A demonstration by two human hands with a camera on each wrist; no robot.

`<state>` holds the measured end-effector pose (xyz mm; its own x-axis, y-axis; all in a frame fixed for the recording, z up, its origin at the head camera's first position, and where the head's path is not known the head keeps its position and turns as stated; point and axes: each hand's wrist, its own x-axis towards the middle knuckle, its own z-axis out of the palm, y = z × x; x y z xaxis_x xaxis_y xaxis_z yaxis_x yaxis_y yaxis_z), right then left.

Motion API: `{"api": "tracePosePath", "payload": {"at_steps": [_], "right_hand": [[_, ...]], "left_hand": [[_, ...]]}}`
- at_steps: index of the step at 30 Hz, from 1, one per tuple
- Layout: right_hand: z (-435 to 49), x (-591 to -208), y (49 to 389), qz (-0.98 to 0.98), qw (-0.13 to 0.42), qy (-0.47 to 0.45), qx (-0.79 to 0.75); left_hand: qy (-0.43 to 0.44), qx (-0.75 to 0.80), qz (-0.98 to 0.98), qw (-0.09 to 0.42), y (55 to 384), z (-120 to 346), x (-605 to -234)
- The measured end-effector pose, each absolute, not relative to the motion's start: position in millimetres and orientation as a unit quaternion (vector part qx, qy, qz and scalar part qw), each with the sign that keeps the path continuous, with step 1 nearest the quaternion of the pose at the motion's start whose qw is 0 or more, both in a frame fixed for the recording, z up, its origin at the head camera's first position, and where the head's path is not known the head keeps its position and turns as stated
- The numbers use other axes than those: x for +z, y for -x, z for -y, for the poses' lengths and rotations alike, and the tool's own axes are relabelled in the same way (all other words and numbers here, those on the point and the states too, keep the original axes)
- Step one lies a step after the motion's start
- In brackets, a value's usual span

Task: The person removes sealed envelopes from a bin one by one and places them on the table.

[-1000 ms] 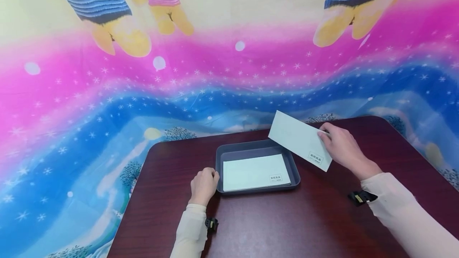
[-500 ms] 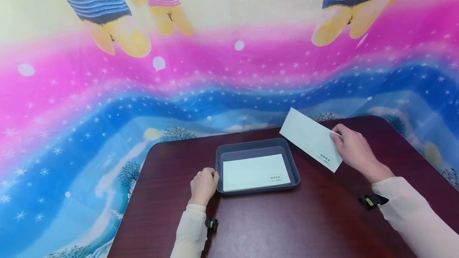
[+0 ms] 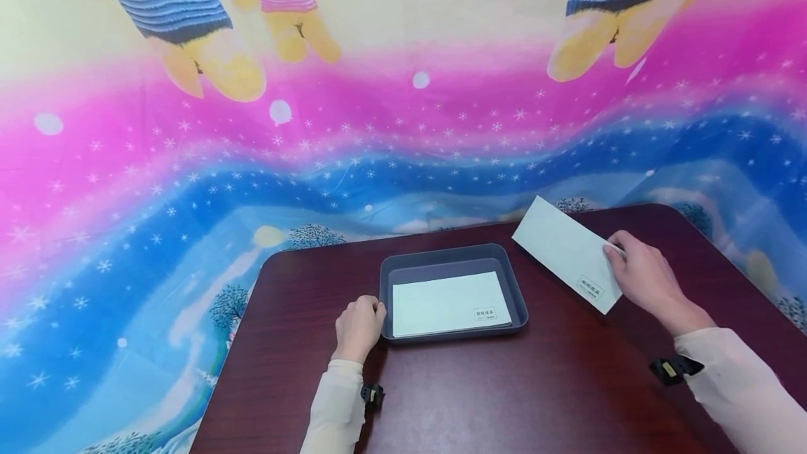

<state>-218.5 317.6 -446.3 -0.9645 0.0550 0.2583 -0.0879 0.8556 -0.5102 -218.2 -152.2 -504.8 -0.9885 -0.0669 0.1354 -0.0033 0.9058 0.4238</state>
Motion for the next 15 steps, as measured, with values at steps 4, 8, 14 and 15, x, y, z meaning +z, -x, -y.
{"api": "tracePosePath", "payload": {"at_steps": [4,8,14,15], "right_hand": [[-324,-450,216,0.953,0.134,-0.004,0.270],[-331,-453,215,0.953,0.135,0.003,0.269],[-342,-457,212,0.955,0.131,0.013,0.264],[-344,-458,212,0.956,0.132,0.014,0.263]], "left_hand": [[-0.020,-0.216,0.974,0.071,218,153,-505],[-0.020,-0.217,0.974,0.069,218,153,-505],[-0.022,-0.215,0.974,0.068,220,153,-506],[-0.022,-0.214,0.974,0.069,220,153,-506]]}}
